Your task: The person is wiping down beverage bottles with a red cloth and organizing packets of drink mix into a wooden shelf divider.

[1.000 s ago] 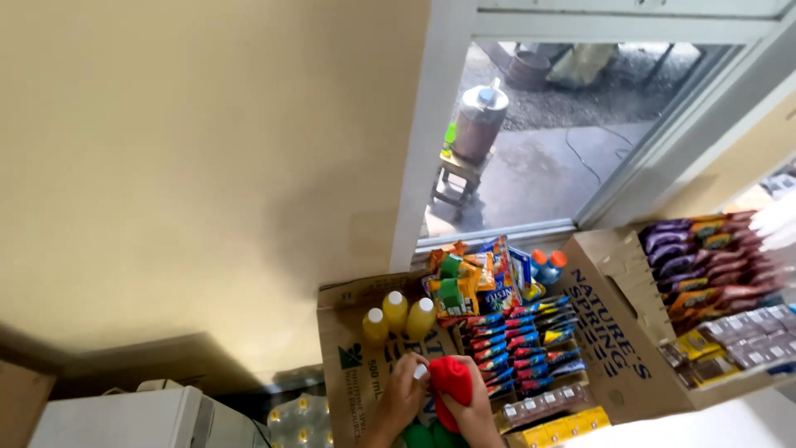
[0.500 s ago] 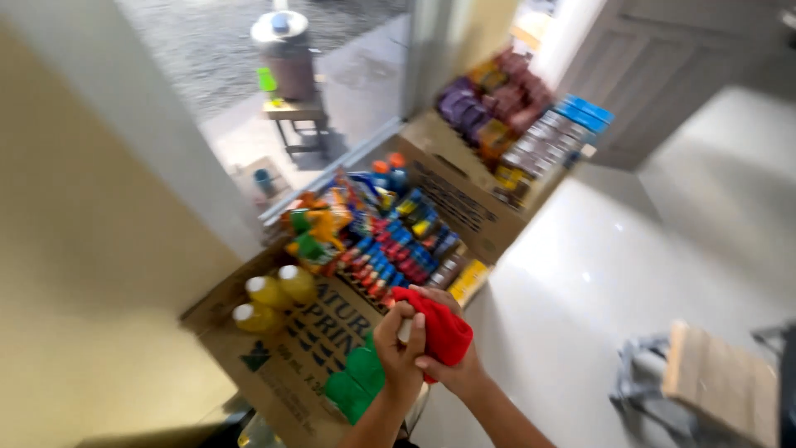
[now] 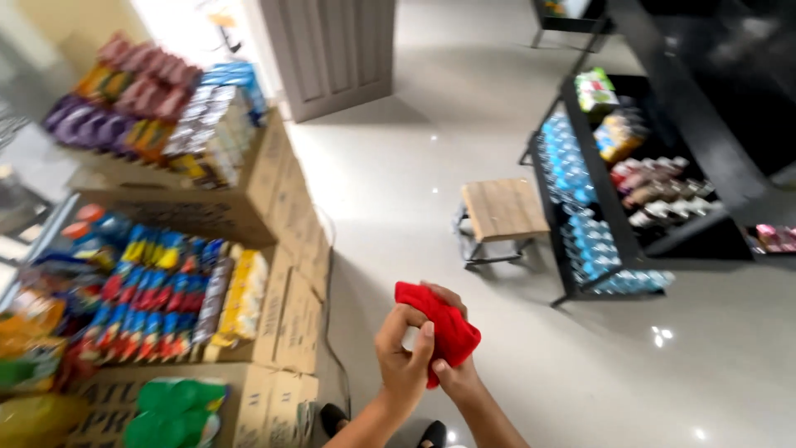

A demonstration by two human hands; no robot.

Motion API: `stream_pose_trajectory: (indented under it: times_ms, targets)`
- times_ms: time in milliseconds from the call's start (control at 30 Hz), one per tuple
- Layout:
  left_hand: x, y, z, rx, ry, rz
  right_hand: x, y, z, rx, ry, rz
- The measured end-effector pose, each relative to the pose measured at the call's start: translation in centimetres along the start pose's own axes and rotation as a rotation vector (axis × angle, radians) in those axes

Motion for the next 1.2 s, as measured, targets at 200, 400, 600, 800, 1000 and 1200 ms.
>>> stream_pose_trajectory:
  times_ms: [200,400,600,800,1000,1200]
  targets:
    - [-3.9,8.5,-3.0,-0.124,-0.050,0.107,0.7,-8.7,-5.6,0.286,0.095,-0.052]
    - [-5.0,15.3,-2.8,-0.233,0.038,-0.037,2.0,-15.8,-10.3,0.439,0.060,-0.297]
    - [-9.3,21.6,-5.1,-0.598,-0.256,-0.119,3.0,-22.3,-12.9,0.402,0.199,-0.137]
    - [-15.9,25.0,-3.3,-0.537,-0.612,-0.228,4.0,-27.6,-13.8,0.382,0.334,0.036]
    - [-22.8,31.0,0.9,-0.135,-0.994,-0.560,0.3,-32.4,-6.4,0.468,0.611,0.130]
    - [-25.3,37.8,2.1,-0.638,-0.835,-0.352,9.7,-38.1,-6.0,1.078,0.570,0.032]
Point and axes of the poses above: each hand's wrist, its own z-axis towards the middle knuckle, its own y-axis out of the palm, x = y × z, the point moved 2 cm from there along z, towards the middle knuckle, and after that the axes turned 14 degrees about -z, right-handed, at the moved point
